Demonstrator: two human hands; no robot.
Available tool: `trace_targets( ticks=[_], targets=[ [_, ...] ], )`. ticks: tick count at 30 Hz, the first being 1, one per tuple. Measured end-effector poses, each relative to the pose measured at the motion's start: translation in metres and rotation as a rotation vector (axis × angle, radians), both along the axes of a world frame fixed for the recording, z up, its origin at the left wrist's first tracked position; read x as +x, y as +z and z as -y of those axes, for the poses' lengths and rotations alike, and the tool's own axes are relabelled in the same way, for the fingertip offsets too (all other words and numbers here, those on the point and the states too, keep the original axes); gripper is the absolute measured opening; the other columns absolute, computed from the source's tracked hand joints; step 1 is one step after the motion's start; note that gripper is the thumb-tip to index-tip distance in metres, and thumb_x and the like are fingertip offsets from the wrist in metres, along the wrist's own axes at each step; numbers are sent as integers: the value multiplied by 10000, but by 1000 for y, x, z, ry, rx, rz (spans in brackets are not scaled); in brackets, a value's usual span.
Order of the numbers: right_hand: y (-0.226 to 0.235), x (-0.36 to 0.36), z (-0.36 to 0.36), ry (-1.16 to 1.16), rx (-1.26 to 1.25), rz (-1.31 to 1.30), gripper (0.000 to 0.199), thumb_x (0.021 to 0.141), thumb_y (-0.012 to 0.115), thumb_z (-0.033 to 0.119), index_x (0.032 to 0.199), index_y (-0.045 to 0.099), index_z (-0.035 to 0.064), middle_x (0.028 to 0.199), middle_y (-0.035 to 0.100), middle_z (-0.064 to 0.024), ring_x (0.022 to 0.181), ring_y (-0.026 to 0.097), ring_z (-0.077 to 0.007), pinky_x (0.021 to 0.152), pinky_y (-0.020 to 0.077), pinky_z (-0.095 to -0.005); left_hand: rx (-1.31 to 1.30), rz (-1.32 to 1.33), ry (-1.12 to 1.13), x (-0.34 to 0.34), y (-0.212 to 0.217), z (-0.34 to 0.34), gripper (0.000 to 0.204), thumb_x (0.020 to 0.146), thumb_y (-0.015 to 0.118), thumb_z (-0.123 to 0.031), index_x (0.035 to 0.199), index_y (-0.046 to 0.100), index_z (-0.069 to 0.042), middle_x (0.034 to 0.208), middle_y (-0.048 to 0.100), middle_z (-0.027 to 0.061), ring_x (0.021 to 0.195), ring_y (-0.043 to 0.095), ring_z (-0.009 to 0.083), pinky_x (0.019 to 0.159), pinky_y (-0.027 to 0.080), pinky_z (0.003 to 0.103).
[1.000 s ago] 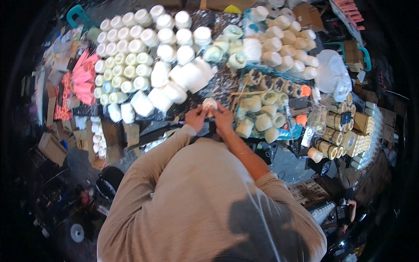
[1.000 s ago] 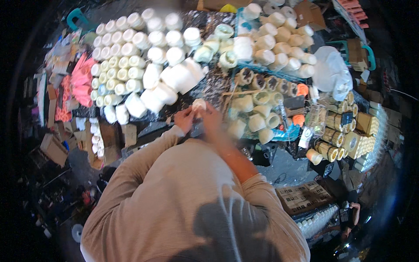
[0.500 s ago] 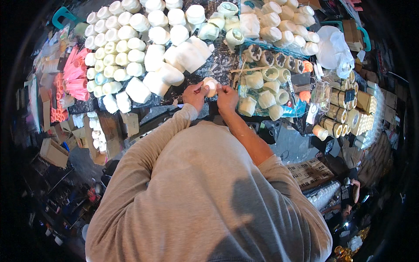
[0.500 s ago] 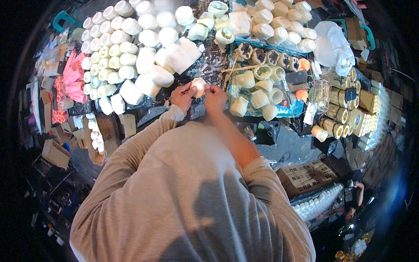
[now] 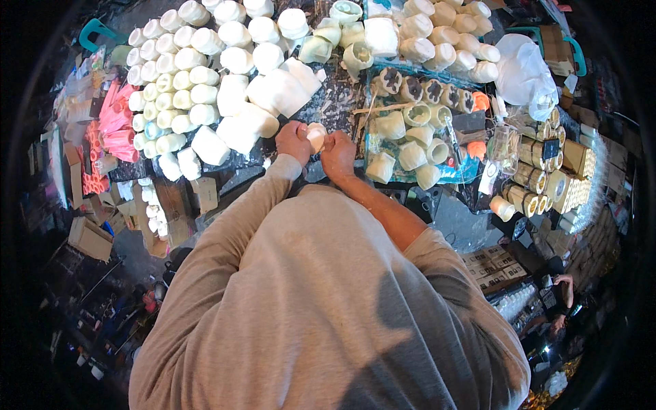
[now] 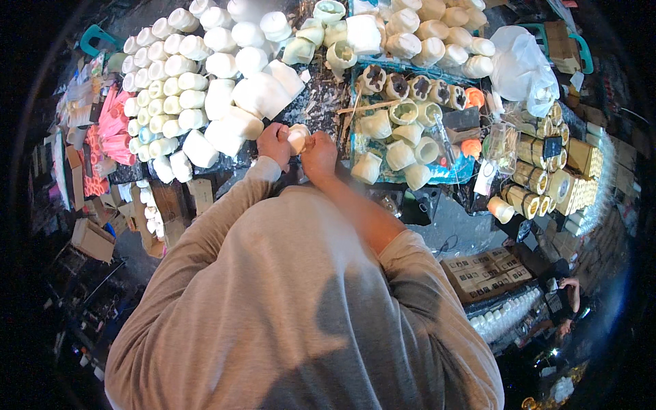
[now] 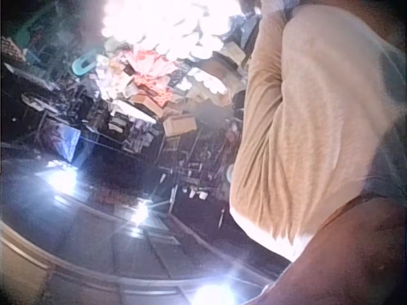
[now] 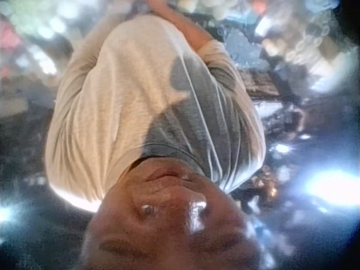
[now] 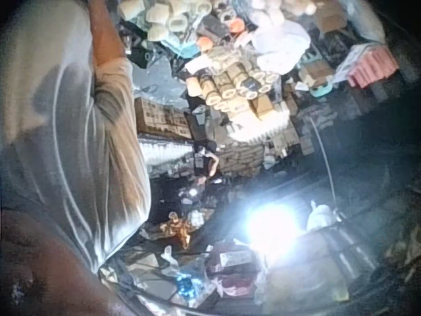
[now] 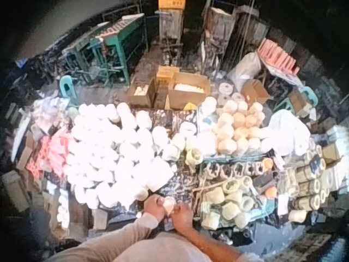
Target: The person repeatedly picks up white cylindrical candle bodies and inserts wick holders into their centers, then places the assembled units onto a nearby tray. The process is continuous and repetitive throughout the clip.
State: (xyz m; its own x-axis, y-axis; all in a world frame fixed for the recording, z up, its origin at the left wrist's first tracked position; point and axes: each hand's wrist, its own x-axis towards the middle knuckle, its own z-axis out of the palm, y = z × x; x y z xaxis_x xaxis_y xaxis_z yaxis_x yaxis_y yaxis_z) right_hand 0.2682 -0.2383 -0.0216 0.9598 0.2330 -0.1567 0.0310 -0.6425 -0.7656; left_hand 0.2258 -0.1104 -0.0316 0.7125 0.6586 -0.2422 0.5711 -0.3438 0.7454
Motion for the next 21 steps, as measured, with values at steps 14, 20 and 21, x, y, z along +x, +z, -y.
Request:
trace_targets(
  ticks=[14,20,21],
  targets=[
    [-37,28,25,22,-101,-302,257,1002,584,244,979,714,23,877,717,-227,781,691,-389,705,505,-505,-110,7,-205,-2,-30,-6,254,1042,505,-223,924,554,-3,885,622,275,879,602,501,769,469,549],
    [-2,27,16,254,-76,-133,274,1036,475,176,1151,637,-13,1059,666,-268,1000,650,-449,875,521,-467,-114,188,-195,-21,-19,-6,271,1047,538,-281,1068,621,-24,996,612,209,905,620,403,820,501,484],
    [3,23,15,247,6,-111,283,1039,474,178,1180,631,-10,1081,665,-270,1013,653,-441,892,521,-458,-111,301,-155,-28,-17,0,291,1049,545,-292,1122,635,-25,1036,606,189,916,624,383,836,509,467]
  ],
)
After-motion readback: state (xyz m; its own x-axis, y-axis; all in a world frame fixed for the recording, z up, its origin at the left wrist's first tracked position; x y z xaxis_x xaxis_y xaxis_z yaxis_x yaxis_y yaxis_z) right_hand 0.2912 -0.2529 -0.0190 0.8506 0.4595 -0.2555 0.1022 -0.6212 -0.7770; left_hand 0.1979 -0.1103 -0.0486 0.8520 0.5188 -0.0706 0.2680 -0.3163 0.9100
